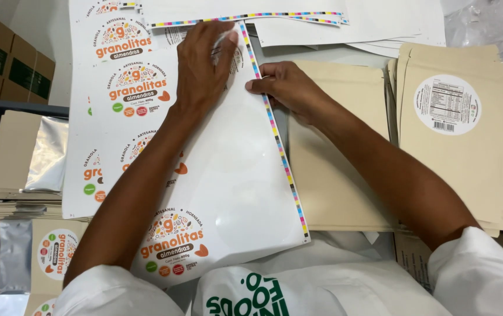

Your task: Peeling product labels from a sheet and applying them to the center of paper packaging bags

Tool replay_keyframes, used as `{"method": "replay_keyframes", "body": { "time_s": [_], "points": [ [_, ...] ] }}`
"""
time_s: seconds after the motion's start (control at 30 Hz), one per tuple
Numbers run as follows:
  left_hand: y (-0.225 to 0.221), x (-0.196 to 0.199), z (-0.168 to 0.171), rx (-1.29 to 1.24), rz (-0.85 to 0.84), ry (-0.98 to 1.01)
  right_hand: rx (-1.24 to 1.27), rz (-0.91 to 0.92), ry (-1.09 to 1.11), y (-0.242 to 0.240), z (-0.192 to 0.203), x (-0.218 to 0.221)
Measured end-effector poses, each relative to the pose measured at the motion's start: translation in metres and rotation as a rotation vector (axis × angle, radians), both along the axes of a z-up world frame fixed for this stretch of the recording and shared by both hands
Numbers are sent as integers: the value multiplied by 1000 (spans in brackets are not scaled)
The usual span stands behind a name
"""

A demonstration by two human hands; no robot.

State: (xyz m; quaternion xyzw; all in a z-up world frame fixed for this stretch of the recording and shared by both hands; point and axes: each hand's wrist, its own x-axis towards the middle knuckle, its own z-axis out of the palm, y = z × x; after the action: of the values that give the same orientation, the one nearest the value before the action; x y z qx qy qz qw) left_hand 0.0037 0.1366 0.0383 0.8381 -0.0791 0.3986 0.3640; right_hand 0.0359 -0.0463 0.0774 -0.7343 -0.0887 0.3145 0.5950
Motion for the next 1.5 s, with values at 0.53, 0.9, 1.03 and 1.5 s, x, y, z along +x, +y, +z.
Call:
{"method": "replay_keyframes", "body": {
  "time_s": [0.53,0.9,1.03,1.5],
  "points": [
    [-20,-72,31,50,-47,-53,112,228,-294,-37,42,-33],
    [134,-61,61,-1090,-51,-540,127,-396,-176,-86,30,50],
    [92,-82,89,-1014,62,-425,326,-671,-33,-60,-6,109],
    [-74,-74,28,490,-238,-311,-104,-163,-232,-91,55,-39]
  ]
}}
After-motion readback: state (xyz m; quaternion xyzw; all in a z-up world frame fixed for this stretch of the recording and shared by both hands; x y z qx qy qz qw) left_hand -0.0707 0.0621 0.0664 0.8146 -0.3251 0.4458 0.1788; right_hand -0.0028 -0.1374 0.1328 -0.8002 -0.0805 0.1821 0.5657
